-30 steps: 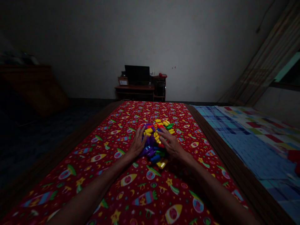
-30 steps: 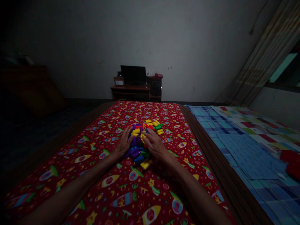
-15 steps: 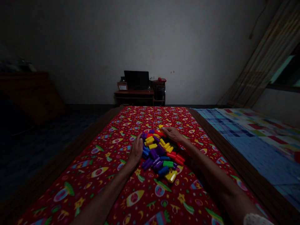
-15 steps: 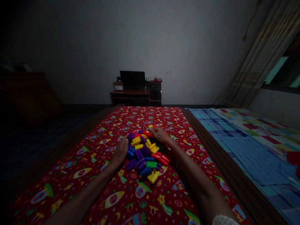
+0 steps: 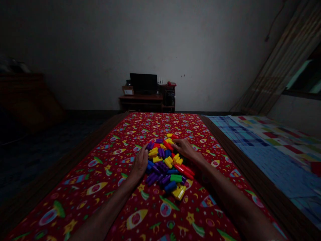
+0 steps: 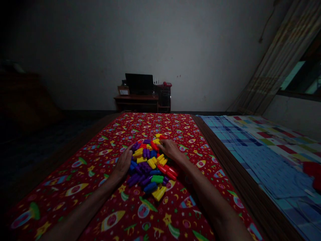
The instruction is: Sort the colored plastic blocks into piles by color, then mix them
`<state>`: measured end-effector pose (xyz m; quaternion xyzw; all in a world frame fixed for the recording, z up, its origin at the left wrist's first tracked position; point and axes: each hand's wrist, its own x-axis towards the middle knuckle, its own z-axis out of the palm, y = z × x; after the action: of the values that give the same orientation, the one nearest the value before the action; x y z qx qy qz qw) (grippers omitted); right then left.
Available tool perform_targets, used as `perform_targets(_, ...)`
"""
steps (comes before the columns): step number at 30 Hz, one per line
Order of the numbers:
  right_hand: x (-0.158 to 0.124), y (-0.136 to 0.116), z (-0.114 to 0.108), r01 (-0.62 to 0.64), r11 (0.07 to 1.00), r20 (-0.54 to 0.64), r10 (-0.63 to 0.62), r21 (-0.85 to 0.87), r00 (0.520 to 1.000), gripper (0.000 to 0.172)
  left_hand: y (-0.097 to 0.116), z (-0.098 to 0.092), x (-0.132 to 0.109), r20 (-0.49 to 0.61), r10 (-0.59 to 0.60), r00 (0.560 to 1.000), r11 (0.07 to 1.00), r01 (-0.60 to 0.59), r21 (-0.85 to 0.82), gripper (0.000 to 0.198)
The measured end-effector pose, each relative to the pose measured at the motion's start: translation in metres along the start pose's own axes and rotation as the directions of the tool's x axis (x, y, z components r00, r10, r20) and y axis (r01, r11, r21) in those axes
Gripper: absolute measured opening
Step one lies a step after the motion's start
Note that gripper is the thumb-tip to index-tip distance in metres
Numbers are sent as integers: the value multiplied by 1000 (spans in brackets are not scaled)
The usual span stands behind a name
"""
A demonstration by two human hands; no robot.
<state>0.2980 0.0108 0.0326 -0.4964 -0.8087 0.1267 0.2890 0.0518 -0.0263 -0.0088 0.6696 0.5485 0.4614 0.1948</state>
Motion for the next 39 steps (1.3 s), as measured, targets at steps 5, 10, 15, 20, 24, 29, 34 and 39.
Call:
perform_targets(5, 3, 7, -13, -49, 997, -127, 40, -62, 991, 32, -2, 0, 2, 6, -9, 1000, 1000, 8, 12, 59)
perform_targets(10, -8, 64, -46, -271, 959, -373, 282, 83, 884, 34, -4, 0, 3, 28, -9, 1000, 1000, 8, 29, 58)
perform_targets(15, -23, 111, -60, -492, 834, -513, 545, 250, 663, 35, -5, 0, 3, 14, -37, 999, 998, 36, 49, 59)
perform_targets(20, -28, 129, -62, -612, 784, -590, 544, 104, 596, 30, -4, -1, 4, 29, -14, 999, 998, 12, 66, 56)
perform_targets(24, -31, 128, -56, -564, 821, -463, 467, -90, 753, 33, -2, -4, 4, 50, -26, 998, 997, 22, 69, 58)
perform_targets(29, -22, 98, -57, -496, 852, -451, 380, -170, 808, 41, -1, -4, 2, 43, -7, 999, 998, 4, 57, 55)
perform_targets(34, -8, 51, -55, -100, 993, 238, 113, -65, 965, 33, 0, -4, 2, 50, -6, 999, 998, 3, 65, 55)
perform_targets(39, -9, 45, -44, -95, 979, 228, 136, -179, 964, 30, -1, -5, 3, 43, -13, 999, 997, 10, 76, 54)
